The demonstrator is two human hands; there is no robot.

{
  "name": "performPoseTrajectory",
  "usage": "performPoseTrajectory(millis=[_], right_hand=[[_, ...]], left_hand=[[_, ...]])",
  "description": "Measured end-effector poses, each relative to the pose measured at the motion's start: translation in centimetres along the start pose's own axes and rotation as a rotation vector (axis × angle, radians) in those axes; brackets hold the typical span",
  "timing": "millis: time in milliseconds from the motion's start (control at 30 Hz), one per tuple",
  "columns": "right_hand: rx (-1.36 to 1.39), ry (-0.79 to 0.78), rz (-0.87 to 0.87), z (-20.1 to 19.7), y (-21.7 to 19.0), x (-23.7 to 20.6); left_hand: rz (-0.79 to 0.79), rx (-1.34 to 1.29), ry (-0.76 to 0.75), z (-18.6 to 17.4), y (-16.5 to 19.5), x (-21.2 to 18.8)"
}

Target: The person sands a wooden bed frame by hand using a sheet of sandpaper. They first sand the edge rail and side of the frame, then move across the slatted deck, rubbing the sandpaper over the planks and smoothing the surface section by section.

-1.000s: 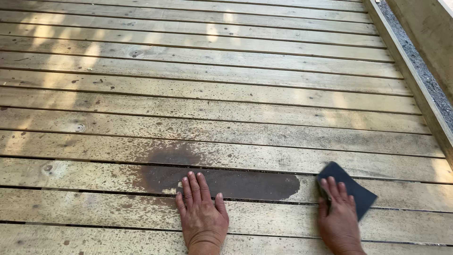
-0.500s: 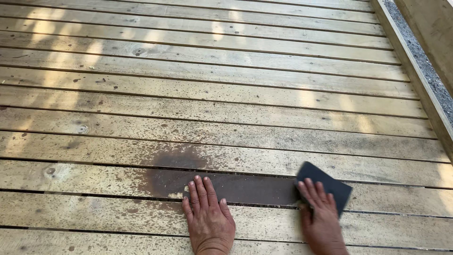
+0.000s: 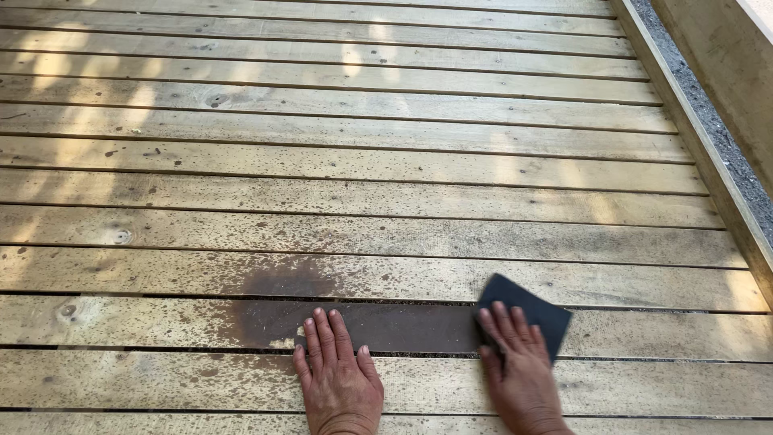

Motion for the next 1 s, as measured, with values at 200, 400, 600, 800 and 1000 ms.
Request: performPoseTrajectory(millis=[200, 400, 600, 800, 1000], right_hand=[[0.050, 0.139, 0.534, -6.4, 10.6, 1.0], [0.237, -0.230, -0.119, 0.3, -6.7, 1.6], [0.126, 0.081, -0.045, -4.9, 11.4, 0.0], [0.106, 0.230, 0.498, -7.7, 21.3, -0.5], [0.147, -0.020, -0.265, -2.7, 9.9, -0.8]], left_hand=[[0.014, 0.070, 0.114, -2.2, -0.5, 0.2], [-0.151, 0.119, 0.124, -2.4, -0.2, 0.1], [-0.107, 0.021, 0.166, -0.8, 5.1, -0.7], [0.146, -0.141, 0.488, -2.1, 16.4, -1.6], [0.130, -0.007, 0.071, -0.1, 17.8, -0.9]])
Point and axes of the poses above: each hand's wrist, its own x-axis towards the middle knuckle, its own z-axis out of the palm, y = z × x, the point moved 6 cm from there along x, towards the middle knuckle
